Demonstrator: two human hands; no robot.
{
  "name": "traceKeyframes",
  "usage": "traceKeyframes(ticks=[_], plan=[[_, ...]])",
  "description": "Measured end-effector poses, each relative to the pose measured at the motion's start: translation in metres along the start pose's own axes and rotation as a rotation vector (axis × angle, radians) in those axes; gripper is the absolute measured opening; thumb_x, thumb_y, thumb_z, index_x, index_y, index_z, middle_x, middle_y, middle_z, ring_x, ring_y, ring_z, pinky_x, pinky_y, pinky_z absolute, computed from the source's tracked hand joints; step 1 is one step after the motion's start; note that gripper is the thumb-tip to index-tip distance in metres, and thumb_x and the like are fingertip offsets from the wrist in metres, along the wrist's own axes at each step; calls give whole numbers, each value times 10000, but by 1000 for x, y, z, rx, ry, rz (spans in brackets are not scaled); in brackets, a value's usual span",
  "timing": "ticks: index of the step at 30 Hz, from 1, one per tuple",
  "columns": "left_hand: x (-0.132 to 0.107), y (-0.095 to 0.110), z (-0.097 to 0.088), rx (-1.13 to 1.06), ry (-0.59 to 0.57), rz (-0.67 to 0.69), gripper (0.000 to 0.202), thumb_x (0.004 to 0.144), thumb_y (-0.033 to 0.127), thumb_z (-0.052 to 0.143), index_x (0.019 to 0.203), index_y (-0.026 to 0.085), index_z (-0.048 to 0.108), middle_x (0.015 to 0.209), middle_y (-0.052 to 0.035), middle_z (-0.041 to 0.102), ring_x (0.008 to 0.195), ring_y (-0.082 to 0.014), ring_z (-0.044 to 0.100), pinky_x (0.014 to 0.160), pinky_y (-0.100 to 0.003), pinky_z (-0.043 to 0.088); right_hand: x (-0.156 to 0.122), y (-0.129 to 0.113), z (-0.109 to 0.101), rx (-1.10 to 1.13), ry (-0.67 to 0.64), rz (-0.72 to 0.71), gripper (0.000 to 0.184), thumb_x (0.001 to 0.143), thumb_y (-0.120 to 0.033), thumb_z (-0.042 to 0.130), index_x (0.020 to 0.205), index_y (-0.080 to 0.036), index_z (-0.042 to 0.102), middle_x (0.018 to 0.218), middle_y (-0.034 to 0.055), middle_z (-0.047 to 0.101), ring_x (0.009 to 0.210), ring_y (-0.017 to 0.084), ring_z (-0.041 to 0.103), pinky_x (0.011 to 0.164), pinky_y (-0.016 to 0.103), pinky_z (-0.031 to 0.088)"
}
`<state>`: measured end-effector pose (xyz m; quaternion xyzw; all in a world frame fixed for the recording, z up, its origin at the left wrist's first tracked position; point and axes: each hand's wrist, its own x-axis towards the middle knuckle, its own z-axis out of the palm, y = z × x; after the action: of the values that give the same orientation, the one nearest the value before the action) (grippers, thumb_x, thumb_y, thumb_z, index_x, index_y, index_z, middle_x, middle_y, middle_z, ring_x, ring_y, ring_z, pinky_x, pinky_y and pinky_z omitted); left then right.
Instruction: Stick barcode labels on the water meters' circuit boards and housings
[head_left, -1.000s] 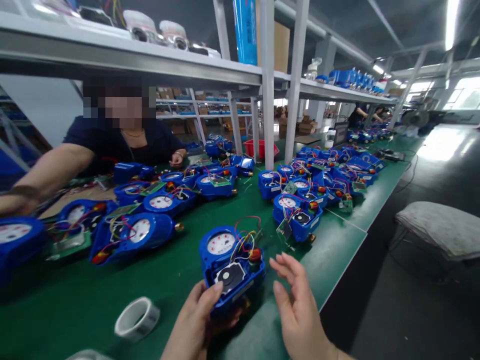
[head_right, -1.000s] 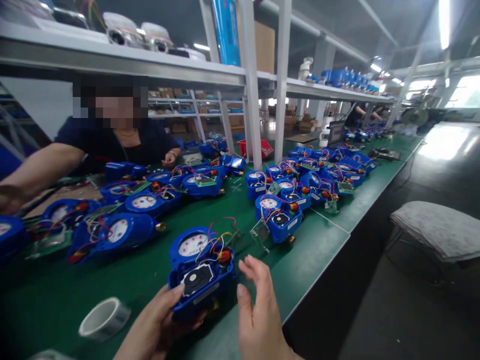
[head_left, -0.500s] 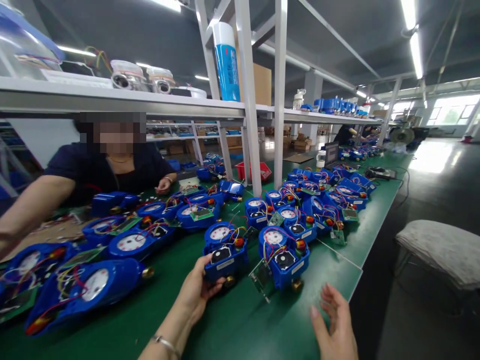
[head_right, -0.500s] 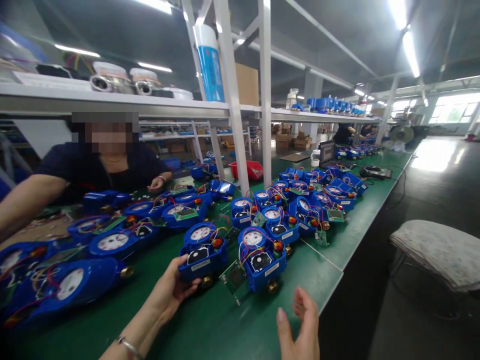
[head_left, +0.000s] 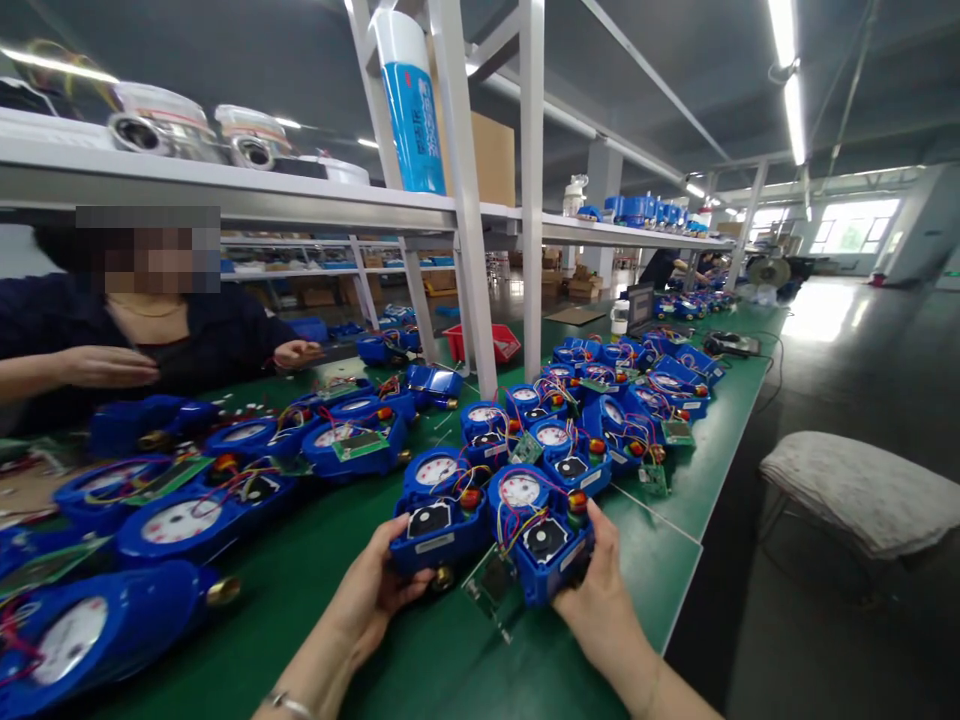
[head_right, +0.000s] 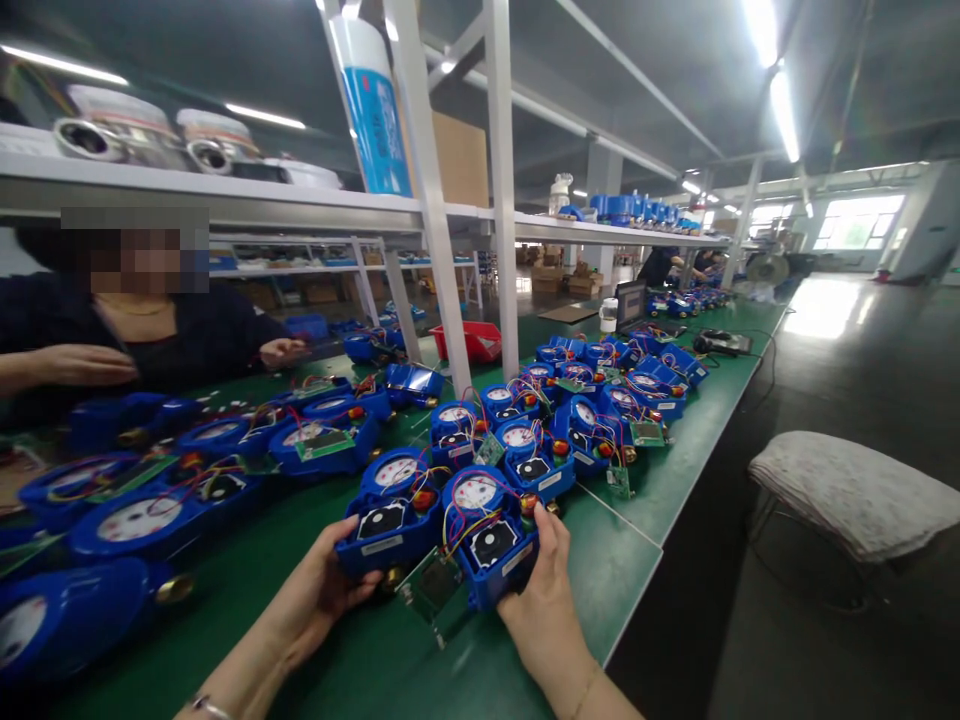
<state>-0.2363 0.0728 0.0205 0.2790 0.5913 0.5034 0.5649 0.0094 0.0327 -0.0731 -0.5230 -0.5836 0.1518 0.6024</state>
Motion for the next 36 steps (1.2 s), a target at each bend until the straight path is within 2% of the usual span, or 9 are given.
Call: traceKeyframes(ticks=[5, 11, 13, 17, 22, 26, 30, 34, 36], plan=[[-9, -6, 4, -27, -31, -11, 293, 925, 348, 617, 1140, 162, 549, 817, -54, 715, 519, -135, 646, 489, -251, 565, -3, 12, -23, 22, 18, 31, 857, 721, -138, 735, 1466, -243, 324, 1413, 147, 483, 1291, 310, 564, 1058, 498, 499], [-20, -22, 29, -52, -47, -7, 291, 892, 277, 653, 1139, 141, 579, 821, -118, 755, 591, -204, 720, 562, -302, 629, -25, 33, -58, 137, 55, 142, 918, 744, -264, 740, 1506, -242, 228, 1314, 160, 604, 1077, 290, 711, 900, 428, 599], [-21, -26, 42, -65, -66, -2, 295, 893, 258, 654, 1148, 126, 587, 873, -141, 763, 650, -226, 742, 614, -329, 647, -24, 38, -66, 204, 67, 178, 921, 756, -284, 731, 1511, -238, 205, 1338, 172, 597, 1137, 299, 687, 916, 420, 591], [-22, -29, 70, -96, -101, 11, 318, 879, 236, 684, 1165, 137, 586, 988, -152, 767, 803, -250, 766, 725, -346, 656, -4, 44, -76, 218, 54, 127, 909, 737, -251, 749, 1500, -237, 255, 1375, 173, 584, 1364, 325, 510, 978, 433, 559], [-18, -24, 91, -86, -108, 8, 359, 872, 259, 702, 1180, 139, 563, 994, -163, 765, 805, -255, 767, 708, -350, 657, 21, 49, -81, 165, 4, 55, 871, 741, -252, 747, 1503, -206, 327, 1414, 173, 556, 1416, 330, 440, 1041, 483, 513], [-15, -20, 95, -69, -125, 27, 399, 875, 294, 704, 1210, 161, 532, 1009, -148, 757, 799, -232, 764, 723, -339, 648, 28, 55, -82, 144, -23, 49, 900, 730, -250, 758, 1514, -202, 320, 1458, 177, 523, 1410, 330, 450, 1062, 492, 489], [-18, -21, 94, -57, -167, 20, 452, 852, 393, 727, 1183, 152, 535, 971, -147, 751, 768, -211, 751, 730, -330, 635, 26, 59, -80, 137, -48, 75, 955, 779, -285, 722, 1558, -230, 172, 1482, 175, 500, 1336, 302, 544, 1062, 489, 479], [-25, -27, 85, -74, -145, -41, 533, 876, 563, 630, 1195, 145, 539, 1015, -128, 714, 735, -197, 724, 686, -352, 620, 12, 56, -80, 129, -38, 111, 918, 863, -357, 628, 1566, -256, 46, 1547, 209, 386, 1333, 320, 543, 1064, 539, 455], [-33, -31, 76, -99, -119, -47, 510, 906, 567, 582, 1201, 153, 543, 1011, -87, 687, 733, -178, 698, 690, -365, 610, 2, 48, -85, 134, -16, 115, 903, 877, -422, 608, 1560, -251, 41, 1563, 244, 325, 1331, 361, 530, 1051, 587, 449]])
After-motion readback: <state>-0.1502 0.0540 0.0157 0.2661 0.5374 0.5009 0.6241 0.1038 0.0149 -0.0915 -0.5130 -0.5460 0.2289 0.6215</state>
